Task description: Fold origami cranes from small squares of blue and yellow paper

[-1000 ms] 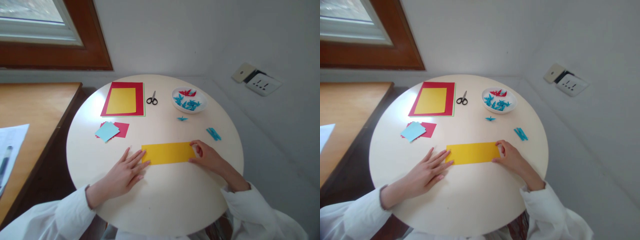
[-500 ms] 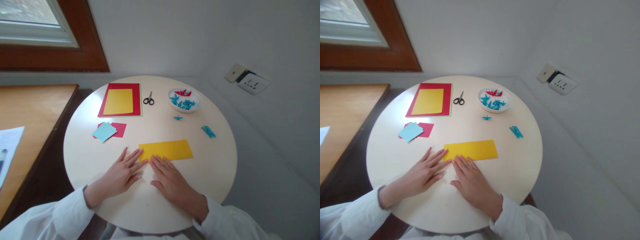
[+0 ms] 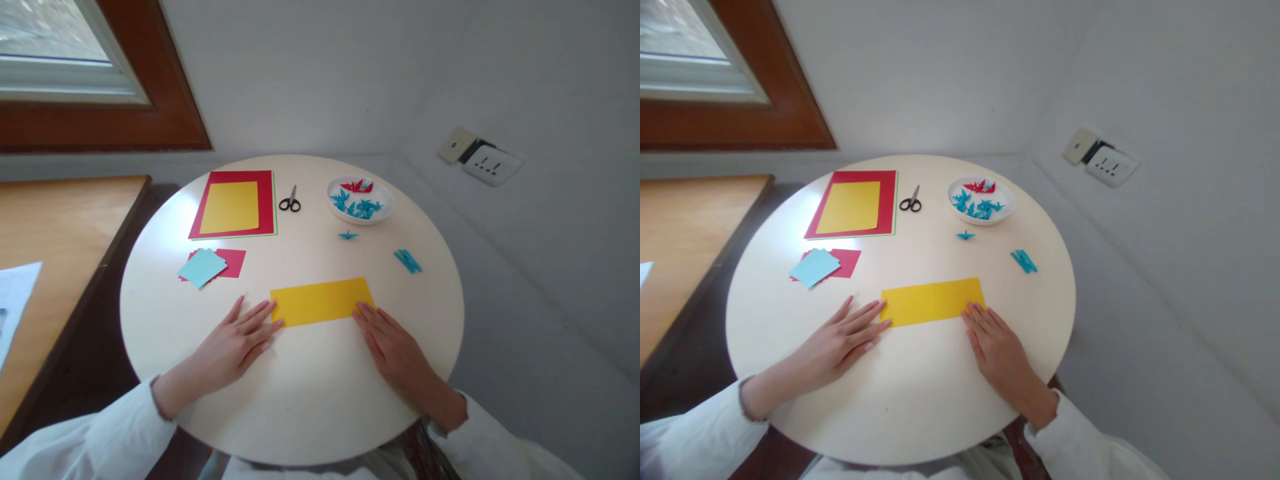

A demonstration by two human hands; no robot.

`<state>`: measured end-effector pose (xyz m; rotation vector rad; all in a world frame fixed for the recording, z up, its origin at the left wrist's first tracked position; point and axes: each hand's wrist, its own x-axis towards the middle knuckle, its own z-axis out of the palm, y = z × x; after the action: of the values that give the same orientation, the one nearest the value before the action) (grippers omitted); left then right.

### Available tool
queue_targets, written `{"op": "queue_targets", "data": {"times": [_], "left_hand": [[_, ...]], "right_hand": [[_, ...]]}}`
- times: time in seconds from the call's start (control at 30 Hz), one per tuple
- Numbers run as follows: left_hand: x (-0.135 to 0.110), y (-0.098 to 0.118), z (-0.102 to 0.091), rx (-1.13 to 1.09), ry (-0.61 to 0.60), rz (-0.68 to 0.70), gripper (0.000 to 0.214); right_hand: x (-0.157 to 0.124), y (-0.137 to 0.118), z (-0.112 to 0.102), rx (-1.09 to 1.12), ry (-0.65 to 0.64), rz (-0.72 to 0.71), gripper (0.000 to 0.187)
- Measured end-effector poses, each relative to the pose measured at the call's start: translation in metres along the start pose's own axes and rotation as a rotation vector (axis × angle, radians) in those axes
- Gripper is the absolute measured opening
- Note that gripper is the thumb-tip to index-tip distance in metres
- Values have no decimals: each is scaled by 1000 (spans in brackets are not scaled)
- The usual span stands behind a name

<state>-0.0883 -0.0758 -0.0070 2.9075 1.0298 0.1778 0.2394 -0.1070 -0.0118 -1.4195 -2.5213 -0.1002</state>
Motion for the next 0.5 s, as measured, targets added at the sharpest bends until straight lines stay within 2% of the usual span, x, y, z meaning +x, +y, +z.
{"op": "queue_targets", "data": {"times": [0.1, 0.23, 0.37, 0.5], "left_hand": [[-4, -3, -2, -6, 1, 3, 43], [0, 0, -6, -21, 54, -15, 35], [22, 13, -7, -89, 209, -23, 25], [53, 26, -7, -179, 227, -61, 29]], "right_hand": [[-7, 11, 0, -19, 21, -10, 42], [-7, 10, 2, -31, 88, 0, 39], [-3, 4, 3, -51, 151, 11, 35], [1, 2, 0, -74, 156, 15, 33]]}}
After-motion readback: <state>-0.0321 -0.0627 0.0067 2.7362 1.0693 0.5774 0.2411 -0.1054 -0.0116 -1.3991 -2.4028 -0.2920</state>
